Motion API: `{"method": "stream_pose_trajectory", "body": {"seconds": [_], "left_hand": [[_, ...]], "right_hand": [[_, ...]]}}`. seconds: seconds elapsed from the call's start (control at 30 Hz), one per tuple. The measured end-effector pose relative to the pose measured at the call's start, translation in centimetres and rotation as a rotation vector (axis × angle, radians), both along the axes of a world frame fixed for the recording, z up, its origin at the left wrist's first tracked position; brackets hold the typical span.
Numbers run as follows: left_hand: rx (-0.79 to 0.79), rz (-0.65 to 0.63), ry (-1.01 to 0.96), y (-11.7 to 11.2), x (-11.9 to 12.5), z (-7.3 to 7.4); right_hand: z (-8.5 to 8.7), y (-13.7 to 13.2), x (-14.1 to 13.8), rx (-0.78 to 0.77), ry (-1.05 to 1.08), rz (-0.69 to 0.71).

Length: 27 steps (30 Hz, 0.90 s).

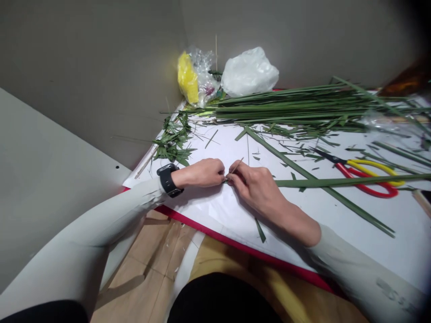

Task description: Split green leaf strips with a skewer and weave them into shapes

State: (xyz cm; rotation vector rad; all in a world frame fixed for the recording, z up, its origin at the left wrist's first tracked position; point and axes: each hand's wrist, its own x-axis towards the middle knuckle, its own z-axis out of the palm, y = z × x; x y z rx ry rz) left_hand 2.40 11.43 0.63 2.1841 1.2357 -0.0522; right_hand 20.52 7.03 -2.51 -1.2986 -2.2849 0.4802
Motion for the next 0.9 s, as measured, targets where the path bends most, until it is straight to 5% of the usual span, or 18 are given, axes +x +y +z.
{"method": "stream_pose_trajectory", "body": {"seconds": [0.53, 0.9], "left_hand": [[-0.273, 0.154, -0.362, -1.1, -1.3, -1.2], [-0.459, 0.249, -0.441, -2.0, -1.3, -0.3]], "right_hand": [[-0.2, -0.4, -0.4, 0.052, -0.06, -0.014], [-0.1, -0.6, -0.6, 0.021, -0.08, -0.014]]}}
